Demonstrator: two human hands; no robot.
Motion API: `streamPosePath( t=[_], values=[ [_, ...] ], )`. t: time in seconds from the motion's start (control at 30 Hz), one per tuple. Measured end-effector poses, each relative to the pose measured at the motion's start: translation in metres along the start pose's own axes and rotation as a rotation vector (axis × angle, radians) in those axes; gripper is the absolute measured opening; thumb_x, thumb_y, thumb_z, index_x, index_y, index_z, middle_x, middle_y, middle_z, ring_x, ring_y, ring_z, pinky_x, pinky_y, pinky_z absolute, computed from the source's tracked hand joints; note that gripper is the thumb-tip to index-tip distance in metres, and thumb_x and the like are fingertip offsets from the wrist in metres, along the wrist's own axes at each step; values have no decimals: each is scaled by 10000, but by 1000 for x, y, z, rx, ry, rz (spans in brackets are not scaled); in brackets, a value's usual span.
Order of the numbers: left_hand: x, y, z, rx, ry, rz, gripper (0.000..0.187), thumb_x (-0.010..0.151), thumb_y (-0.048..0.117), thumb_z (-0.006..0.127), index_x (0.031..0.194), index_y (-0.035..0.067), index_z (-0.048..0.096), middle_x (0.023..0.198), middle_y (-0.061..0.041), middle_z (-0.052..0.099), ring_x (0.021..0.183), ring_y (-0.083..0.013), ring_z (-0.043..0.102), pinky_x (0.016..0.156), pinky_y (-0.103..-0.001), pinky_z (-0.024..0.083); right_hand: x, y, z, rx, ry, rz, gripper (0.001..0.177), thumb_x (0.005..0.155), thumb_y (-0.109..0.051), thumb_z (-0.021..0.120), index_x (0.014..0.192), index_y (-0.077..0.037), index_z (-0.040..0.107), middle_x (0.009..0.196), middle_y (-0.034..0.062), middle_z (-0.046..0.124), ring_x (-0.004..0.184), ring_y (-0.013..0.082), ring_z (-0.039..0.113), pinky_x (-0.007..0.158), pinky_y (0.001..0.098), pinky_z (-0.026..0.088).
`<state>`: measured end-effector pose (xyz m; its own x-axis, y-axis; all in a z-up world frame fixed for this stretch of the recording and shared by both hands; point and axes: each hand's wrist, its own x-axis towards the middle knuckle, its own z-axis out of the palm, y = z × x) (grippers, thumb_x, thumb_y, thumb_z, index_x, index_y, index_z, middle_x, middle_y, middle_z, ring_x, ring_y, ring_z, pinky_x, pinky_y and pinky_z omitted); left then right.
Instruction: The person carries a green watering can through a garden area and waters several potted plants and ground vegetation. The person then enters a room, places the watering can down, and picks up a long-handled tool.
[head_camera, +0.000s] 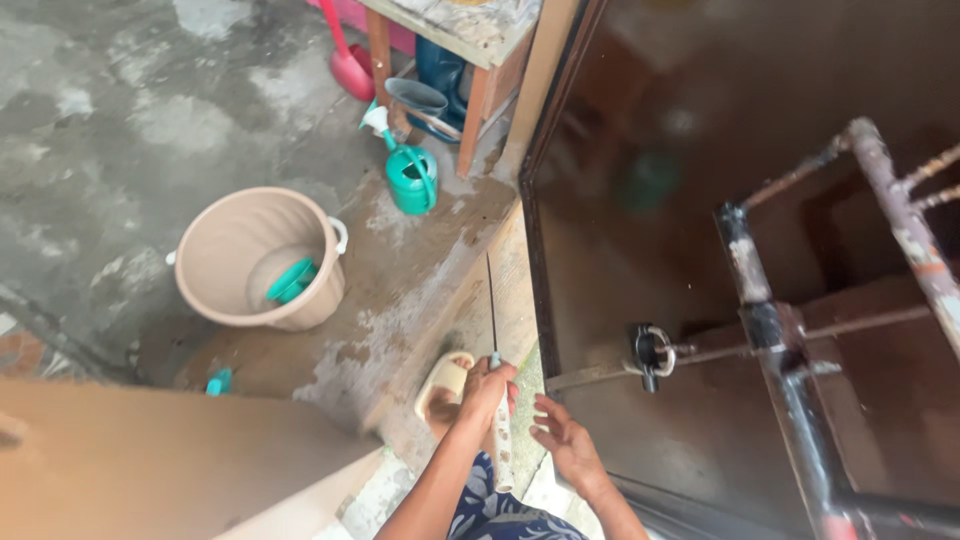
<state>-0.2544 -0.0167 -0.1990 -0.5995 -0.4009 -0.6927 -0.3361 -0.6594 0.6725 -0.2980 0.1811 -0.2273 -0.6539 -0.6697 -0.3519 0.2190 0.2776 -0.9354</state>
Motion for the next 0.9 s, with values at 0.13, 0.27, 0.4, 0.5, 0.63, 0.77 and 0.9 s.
streamPosePath(
  t=[0.13, 0.27, 0.4, 0.5, 0.63, 0.77, 0.9],
  values=[
    [-17, -34, -7, 45, 4, -117, 243, 870, 160, 665, 1070, 37, 605, 727, -145, 659, 463, -212, 556, 414, -385, 463, -28, 43, -33, -121, -28, 160, 553, 907, -138, 669, 1444, -73, 552, 1355, 119, 665, 1241, 216, 624, 1055, 338, 484],
    [-27, -51, -6, 74, -28, -133, 271, 870, 169, 657, 1094, 30, 595, 754, -147, 658, 480, -218, 558, 429, -400, 479, -68, 78, -65, -514, -56, 399, 615, 887, -330, 704, 1441, -85, 596, 1451, 126, 607, 1348, 227, 554, 1143, 336, 422],
    [-29, -60, -2, 98, -79, -132, 293, 867, 168, 655, 1101, 3, 591, 757, -157, 659, 483, -233, 570, 428, -414, 481, -107, 78, -102, -666, -21, 610, 643, 839, -366, 734, 1400, -69, 628, 1452, 146, 599, 1359, 247, 537, 1158, 347, 405],
    [-33, -67, -5, 87, -112, -152, 306, 867, 168, 653, 1103, -16, 593, 756, -163, 662, 482, -236, 574, 428, -413, 489, -127, 65, -114, -597, 119, 614, 616, 783, -277, 752, 1339, -35, 645, 1380, 168, 629, 1295, 271, 565, 1116, 366, 426],
    [-37, -80, -27, 150, -141, -177, 353, 861, 201, 685, 1129, -13, 600, 768, -172, 676, 498, -237, 595, 441, -404, 491, -150, 53, -124, -440, 397, 464, 587, 707, -159, 777, 1259, 9, 668, 1284, 199, 669, 1209, 302, 602, 1060, 391, 455],
    [-35, -109, -61, 258, -138, -258, 345, 831, 217, 721, 1073, -21, 661, 749, -170, 672, 494, -244, 595, 436, -397, 478, -163, 45, -127, -284, 657, 209, 566, 632, -41, 801, 1179, 53, 690, 1188, 229, 709, 1123, 333, 639, 1004, 416, 483],
    [-36, -137, -100, 289, -184, -256, 275, 831, 194, 733, 1009, -11, 692, 767, -147, 675, 550, -232, 646, 478, -393, 501, -162, 45, -109, -100, 724, 66, 551, 573, 69, 802, 1109, 69, 674, 1080, 224, 702, 1024, 333, 639, 939, 431, 494]
  ],
)
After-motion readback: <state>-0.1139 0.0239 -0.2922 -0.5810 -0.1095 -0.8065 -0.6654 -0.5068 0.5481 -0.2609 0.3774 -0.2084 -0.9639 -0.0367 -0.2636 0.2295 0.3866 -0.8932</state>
